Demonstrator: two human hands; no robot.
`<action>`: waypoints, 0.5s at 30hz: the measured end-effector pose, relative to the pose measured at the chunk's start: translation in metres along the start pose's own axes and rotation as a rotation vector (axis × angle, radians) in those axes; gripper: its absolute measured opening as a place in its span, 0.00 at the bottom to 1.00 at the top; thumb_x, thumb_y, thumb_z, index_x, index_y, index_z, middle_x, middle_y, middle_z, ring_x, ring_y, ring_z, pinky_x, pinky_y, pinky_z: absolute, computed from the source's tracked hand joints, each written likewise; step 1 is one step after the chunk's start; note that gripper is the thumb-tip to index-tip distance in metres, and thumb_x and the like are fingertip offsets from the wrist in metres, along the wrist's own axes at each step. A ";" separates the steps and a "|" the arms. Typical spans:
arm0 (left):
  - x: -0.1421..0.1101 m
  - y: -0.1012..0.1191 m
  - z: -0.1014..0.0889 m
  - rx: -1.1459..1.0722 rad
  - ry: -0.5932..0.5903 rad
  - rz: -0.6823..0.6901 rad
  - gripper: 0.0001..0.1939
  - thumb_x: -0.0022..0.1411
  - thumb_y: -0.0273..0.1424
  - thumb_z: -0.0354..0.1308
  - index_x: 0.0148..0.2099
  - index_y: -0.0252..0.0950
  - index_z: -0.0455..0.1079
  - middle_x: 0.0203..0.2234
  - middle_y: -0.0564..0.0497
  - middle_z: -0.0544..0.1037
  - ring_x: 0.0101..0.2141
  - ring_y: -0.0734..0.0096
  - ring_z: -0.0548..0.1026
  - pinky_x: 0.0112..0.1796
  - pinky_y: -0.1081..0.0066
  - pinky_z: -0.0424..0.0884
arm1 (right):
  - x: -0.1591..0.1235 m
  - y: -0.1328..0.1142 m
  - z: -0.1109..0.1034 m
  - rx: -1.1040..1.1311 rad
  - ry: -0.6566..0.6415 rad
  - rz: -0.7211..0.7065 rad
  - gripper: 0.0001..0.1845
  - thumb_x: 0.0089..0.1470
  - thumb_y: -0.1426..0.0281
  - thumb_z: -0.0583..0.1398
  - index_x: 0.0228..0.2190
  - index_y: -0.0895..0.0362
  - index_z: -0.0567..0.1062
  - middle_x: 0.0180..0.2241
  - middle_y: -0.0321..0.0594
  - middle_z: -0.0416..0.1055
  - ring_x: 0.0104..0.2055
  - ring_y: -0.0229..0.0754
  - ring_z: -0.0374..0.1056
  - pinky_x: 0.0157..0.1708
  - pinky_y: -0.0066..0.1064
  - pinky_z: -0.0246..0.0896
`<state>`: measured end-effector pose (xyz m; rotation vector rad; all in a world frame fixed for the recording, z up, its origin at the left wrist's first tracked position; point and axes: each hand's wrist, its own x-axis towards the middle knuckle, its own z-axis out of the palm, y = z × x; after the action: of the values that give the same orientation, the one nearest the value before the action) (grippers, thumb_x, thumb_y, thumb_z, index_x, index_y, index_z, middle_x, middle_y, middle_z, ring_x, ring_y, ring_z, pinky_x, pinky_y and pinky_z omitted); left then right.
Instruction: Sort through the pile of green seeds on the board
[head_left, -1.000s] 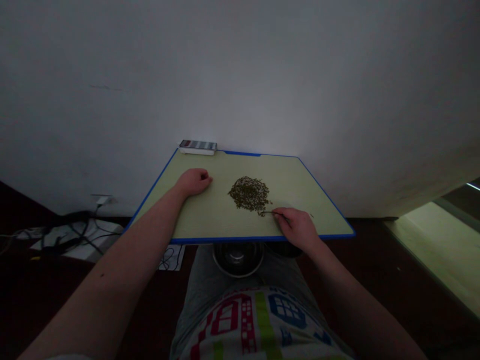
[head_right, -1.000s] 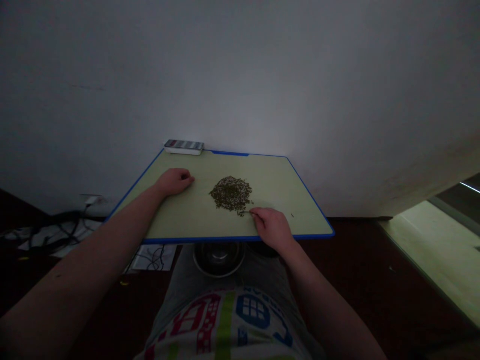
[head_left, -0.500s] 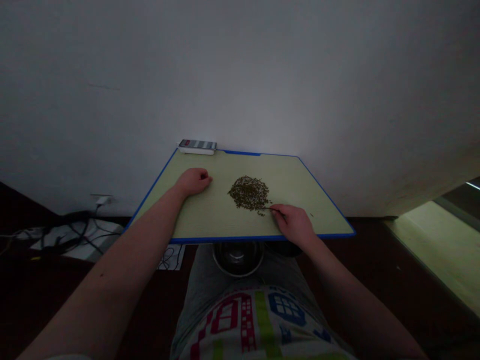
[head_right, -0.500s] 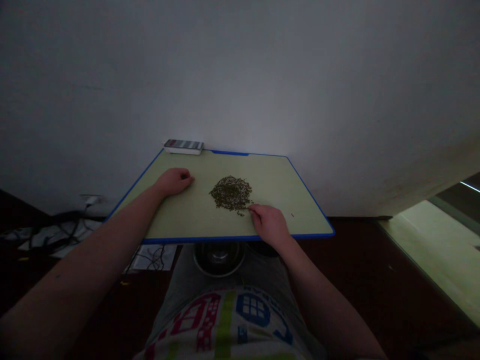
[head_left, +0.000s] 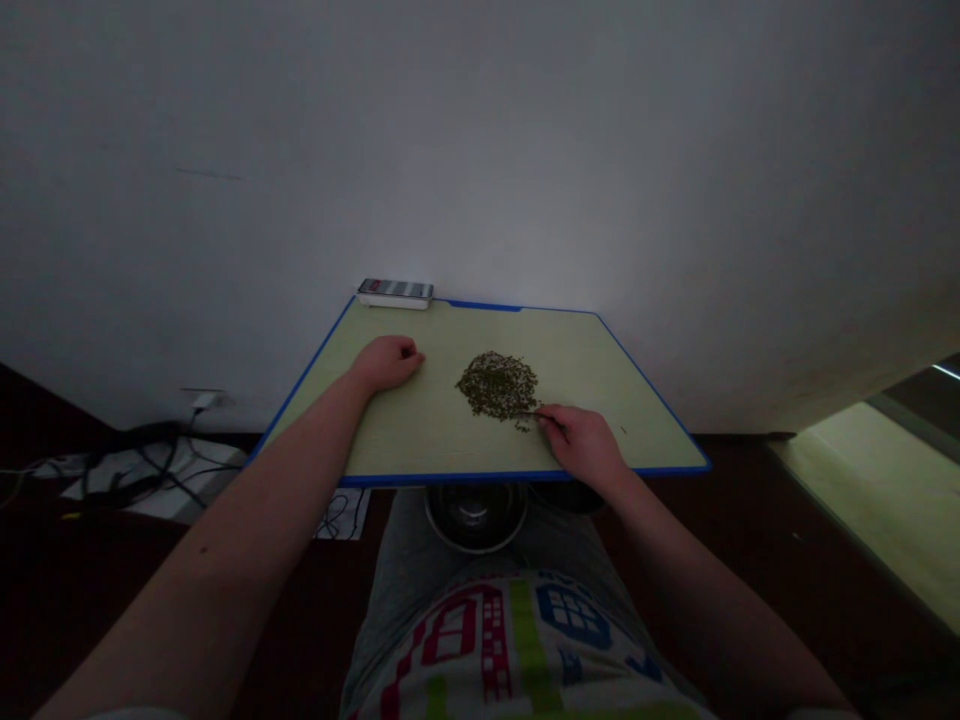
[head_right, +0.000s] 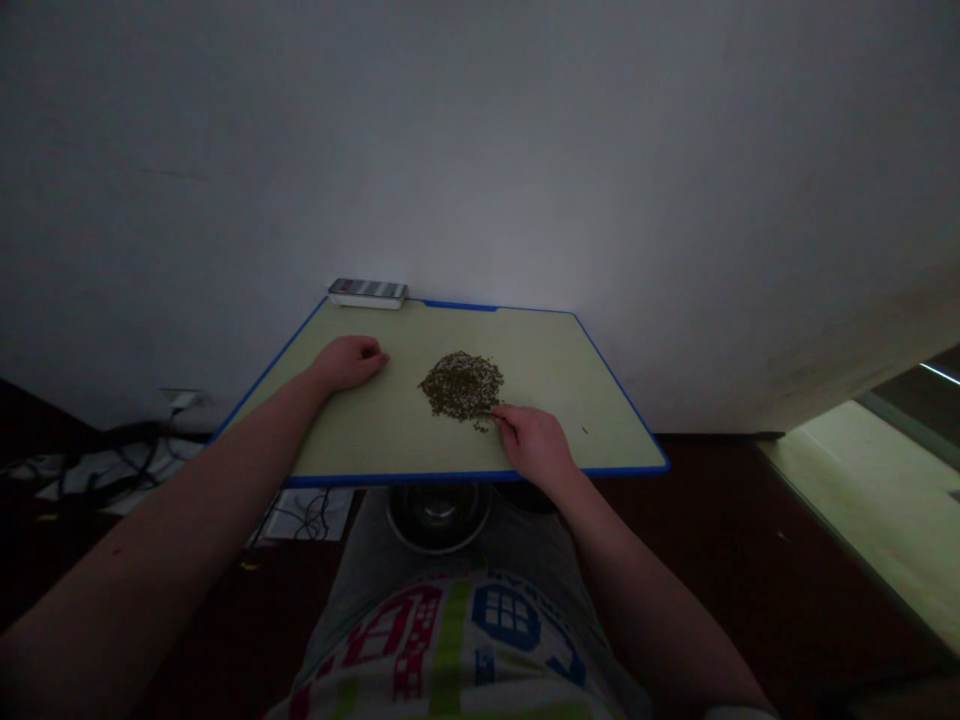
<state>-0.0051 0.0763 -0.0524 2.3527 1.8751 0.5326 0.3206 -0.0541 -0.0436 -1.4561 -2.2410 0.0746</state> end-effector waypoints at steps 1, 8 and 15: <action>0.000 0.000 0.000 -0.005 -0.002 -0.002 0.20 0.54 0.46 0.46 0.31 0.37 0.72 0.24 0.48 0.75 0.27 0.67 0.69 0.29 0.69 0.61 | 0.001 0.000 0.000 0.003 -0.003 0.000 0.15 0.57 0.69 0.52 0.41 0.56 0.76 0.39 0.42 0.76 0.39 0.44 0.72 0.41 0.35 0.65; 0.000 0.000 0.000 -0.027 -0.005 -0.005 0.20 0.54 0.46 0.47 0.31 0.37 0.72 0.25 0.47 0.75 0.27 0.67 0.69 0.29 0.69 0.61 | 0.006 -0.003 0.003 0.001 -0.021 -0.004 0.15 0.57 0.69 0.52 0.42 0.54 0.76 0.39 0.40 0.76 0.40 0.44 0.72 0.41 0.35 0.64; 0.000 0.000 -0.001 -0.004 -0.007 0.008 0.20 0.54 0.45 0.46 0.31 0.36 0.72 0.25 0.46 0.75 0.28 0.66 0.70 0.30 0.69 0.62 | 0.005 -0.003 0.001 0.028 -0.031 -0.011 0.15 0.56 0.69 0.53 0.41 0.54 0.76 0.39 0.40 0.76 0.39 0.43 0.72 0.41 0.34 0.64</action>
<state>-0.0051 0.0759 -0.0519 2.3571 1.8604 0.5277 0.3161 -0.0505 -0.0423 -1.4368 -2.2638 0.1258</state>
